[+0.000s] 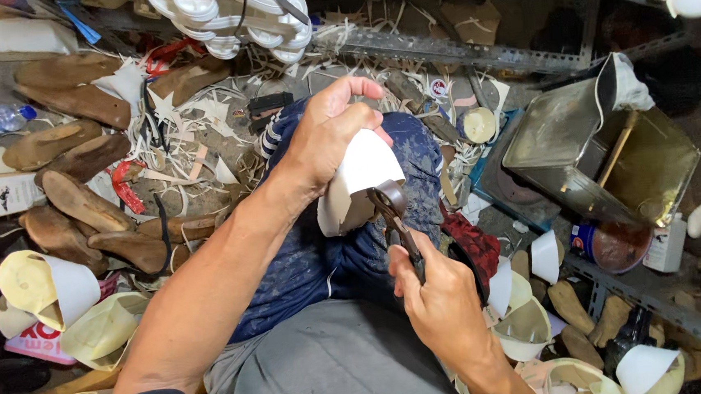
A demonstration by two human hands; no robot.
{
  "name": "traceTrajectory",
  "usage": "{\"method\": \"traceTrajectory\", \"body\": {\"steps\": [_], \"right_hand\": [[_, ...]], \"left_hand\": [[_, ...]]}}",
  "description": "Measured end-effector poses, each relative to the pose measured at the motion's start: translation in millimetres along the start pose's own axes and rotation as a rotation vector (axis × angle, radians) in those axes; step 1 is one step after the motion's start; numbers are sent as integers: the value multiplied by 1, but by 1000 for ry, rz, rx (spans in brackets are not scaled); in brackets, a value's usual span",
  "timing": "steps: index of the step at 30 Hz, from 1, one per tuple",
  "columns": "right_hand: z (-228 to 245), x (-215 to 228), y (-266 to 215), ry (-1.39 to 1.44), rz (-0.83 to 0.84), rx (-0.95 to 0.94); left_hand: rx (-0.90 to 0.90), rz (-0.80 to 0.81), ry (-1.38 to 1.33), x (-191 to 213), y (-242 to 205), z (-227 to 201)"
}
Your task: The person uses a hammer to tap and shape the sole of a white shoe held on their lap. They repeatedly adjust the shoe's position, inspect the sole, and continue hammering different areas to refine the shape.
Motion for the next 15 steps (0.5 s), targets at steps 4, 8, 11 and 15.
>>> {"method": "traceTrajectory", "body": {"steps": [4, 8, 11, 15], "right_hand": [[5, 7, 1, 110, 61, -37], [0, 14, 0, 158, 206, -20], [-1, 13, 6, 132, 189, 17], [4, 15, 10, 104, 216, -51]], "left_hand": [[0, 36, -10, 1, -1, 3], [-83, 17, 72, 3, -7, 14], [-392, -11, 147, 14, -8, 27], [-472, -214, 413, 4, -68, 42]]}}
Point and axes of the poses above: each hand's wrist, its own y-axis towards the middle knuckle, its own x-axis out of the back of the hand, z = x × y, the point moved 2 cm from there along y, towards the middle knuckle, and after that the axes turned 14 degrees about x, right-handed, at the moved point
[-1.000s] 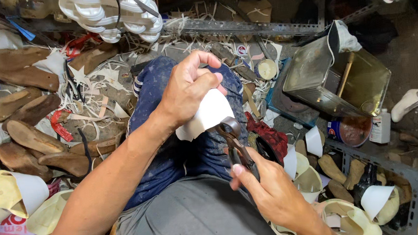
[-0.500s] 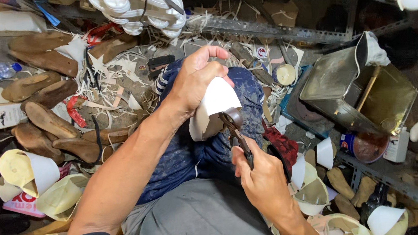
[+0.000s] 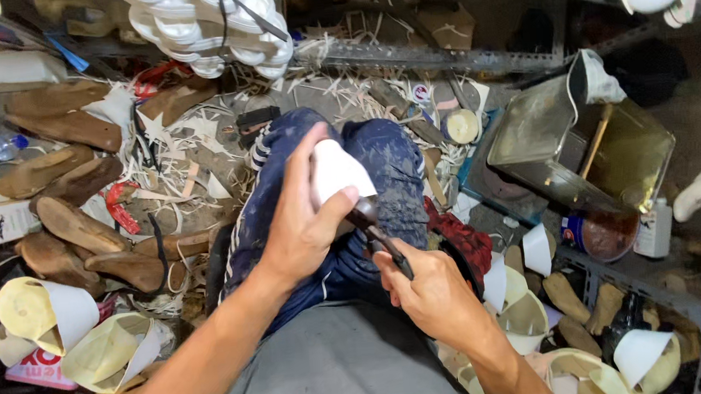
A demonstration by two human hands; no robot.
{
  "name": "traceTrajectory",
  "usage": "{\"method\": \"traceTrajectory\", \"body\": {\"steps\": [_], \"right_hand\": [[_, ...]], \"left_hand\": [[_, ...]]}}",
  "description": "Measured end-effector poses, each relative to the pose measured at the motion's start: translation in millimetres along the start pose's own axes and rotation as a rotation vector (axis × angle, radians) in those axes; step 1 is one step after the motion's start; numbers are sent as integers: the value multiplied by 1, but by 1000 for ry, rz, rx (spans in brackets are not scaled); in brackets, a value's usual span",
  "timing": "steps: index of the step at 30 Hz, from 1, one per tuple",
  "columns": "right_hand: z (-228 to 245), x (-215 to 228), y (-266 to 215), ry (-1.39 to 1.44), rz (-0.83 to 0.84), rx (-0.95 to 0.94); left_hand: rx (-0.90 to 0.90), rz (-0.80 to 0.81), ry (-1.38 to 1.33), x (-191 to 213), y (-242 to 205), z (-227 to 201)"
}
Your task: The person uses a hammer to tap and shape the sole of a white shoe held on their lap. They repeatedly adjust the shoe's position, inspect the sole, and continue hammering different areas to refine the shape.
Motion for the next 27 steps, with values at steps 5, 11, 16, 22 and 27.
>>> {"method": "traceTrajectory", "body": {"steps": [5, 11, 16, 22, 27], "right_hand": [[-17, -19, -1, -46, -99, 248], [-5, -12, 4, -17, 45, 145], [-15, 16, -25, -5, 325, 218], [-103, 149, 30, -415, -153, 61], [-279, 329, 144, -583, -916, -149]], "left_hand": [[274, -78, -411, -4, -9, 3], [333, -113, -287, 7, -2, 2], [186, -135, 36, 6, -17, 2], [-39, -253, 256, -8, -6, 26], [-419, -98, 466, -55, 19, 21]]}}
Point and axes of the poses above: each hand's wrist, its own y-axis towards the middle knuckle, its own x-axis out of the back of the hand, z = x × y, the point moved 2 cm from there along y, towards the middle knuckle, and after that the axes turned 14 degrees about x, right-handed, at the moved point
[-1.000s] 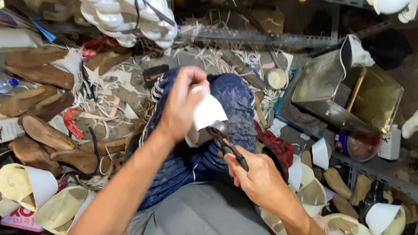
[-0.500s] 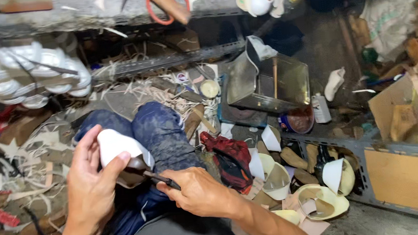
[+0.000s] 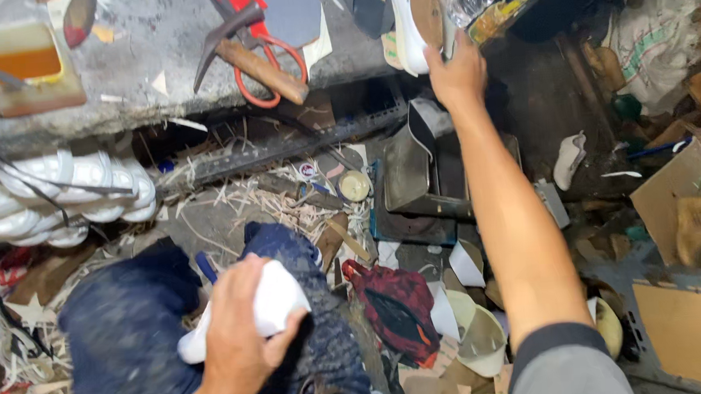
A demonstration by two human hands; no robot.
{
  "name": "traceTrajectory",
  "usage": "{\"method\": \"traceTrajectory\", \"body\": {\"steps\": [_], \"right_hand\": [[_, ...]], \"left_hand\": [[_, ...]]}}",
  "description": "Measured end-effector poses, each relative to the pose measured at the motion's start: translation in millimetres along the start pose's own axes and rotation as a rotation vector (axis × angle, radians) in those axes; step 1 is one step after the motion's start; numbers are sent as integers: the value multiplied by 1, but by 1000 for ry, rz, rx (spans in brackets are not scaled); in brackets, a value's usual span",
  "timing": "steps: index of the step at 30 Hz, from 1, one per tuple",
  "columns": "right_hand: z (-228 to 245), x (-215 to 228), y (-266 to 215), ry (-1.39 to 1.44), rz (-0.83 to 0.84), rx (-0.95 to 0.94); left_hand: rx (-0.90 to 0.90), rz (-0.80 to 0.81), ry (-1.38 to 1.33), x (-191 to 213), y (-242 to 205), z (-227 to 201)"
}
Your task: The person uses a hammer to tap and shape the sole of a white shoe held on their lap. They repeatedly adjust the shoe's position, inspect the sole, and continue hammering different areas to refine the shape.
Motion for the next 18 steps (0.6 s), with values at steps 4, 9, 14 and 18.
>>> {"method": "traceTrajectory", "body": {"steps": [4, 9, 14, 18], "right_hand": [[-7, -33, 47, -40, -19, -318], [-55, -40, 61, 18, -39, -384], [-2, 50, -15, 648, -130, -758], [10, 86, -126, 1201, -209, -689]], "left_hand": [[-232, 77, 275, -7, 11, -14], [-212, 125, 434, -3, 17, -4], [-248, 119, 374, 2, 15, -4], [-257, 129, 397, -2, 15, -1]]}}
Point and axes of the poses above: each hand's wrist, its own y-axis towards the middle knuckle, its own x-axis out of the back of the hand, z = x × y, the point moved 2 cm from there along y, towards the middle knuckle, and after that the axes turned 14 degrees about x, right-handed, at the moved point
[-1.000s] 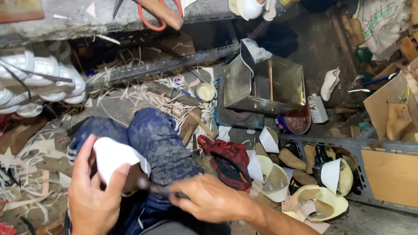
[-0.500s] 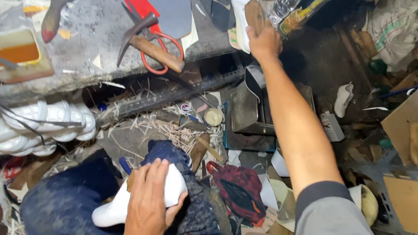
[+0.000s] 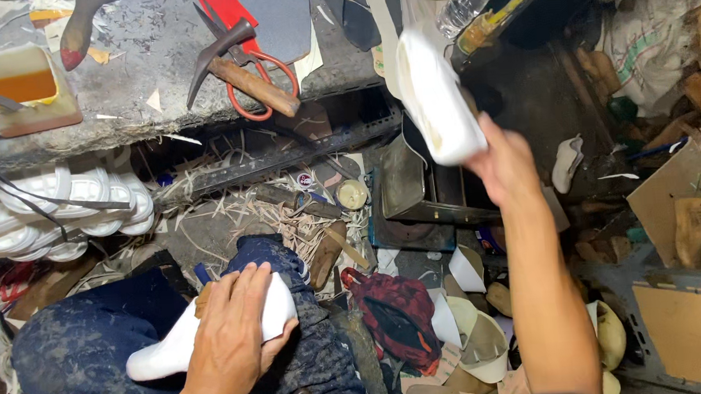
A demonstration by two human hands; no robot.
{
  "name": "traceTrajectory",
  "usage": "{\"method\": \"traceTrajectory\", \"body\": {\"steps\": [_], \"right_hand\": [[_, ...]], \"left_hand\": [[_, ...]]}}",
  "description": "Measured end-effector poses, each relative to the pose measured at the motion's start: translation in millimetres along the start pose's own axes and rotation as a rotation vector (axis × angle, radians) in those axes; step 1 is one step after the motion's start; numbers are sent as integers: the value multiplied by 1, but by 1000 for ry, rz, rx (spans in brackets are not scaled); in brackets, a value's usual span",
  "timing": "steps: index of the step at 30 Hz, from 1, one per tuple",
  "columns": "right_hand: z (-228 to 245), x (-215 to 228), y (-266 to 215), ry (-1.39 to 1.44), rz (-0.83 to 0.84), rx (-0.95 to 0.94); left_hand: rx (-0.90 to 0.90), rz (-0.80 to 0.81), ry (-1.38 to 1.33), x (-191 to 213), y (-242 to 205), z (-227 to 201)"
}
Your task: The person uses a hammer to tap and shape the sole of a white shoe held on their lap. They repeatedly adjust the shoe's position, inspect the sole, and continue hammering different areas to refine the shape.
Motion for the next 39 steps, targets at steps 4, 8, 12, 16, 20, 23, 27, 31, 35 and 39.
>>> {"method": "traceTrajectory", "body": {"steps": [4, 8, 12, 16, 20, 23, 27, 31, 35, 39], "right_hand": [[-13, 50, -90, 175, 82, 216], [-35, 31, -157, 1034, 147, -112], [-72, 12, -243, 1729, 162, -706], [-120, 11, -273, 1717, 274, -694], [-135, 16, -280, 1581, 365, -719], [-136, 30, -287, 1596, 441, -1077], [-118, 21, -284, 1088, 383, -944], [-57, 15, -287, 71, 288, -554], [-36, 16, -289, -276, 467, -442], [-34, 11, -286, -390, 475, -470]], "left_hand": [[-58, 24, 118, -1, 2, -13], [-94, 72, 296, -5, 6, -26], [-133, 46, 241, -1, 5, -28], [-132, 74, 141, 8, 8, -27], [-116, 93, 115, 12, 6, -27], [-116, 96, 74, 15, 3, -25], [-101, 110, 48, 20, 2, -26], [-116, 102, 46, 23, 0, -24], [-94, 106, 97, 19, -7, -22], [-78, 94, 136, 20, -8, -23]]}}
Point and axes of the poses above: each hand's wrist, its own y-axis towards the middle knuckle, its own x-axis out of the back of the hand, z = x × y, the point moved 2 cm from there along y, towards the middle knuckle, and after that the axes turned 14 degrees about x, right-handed, at the moved point
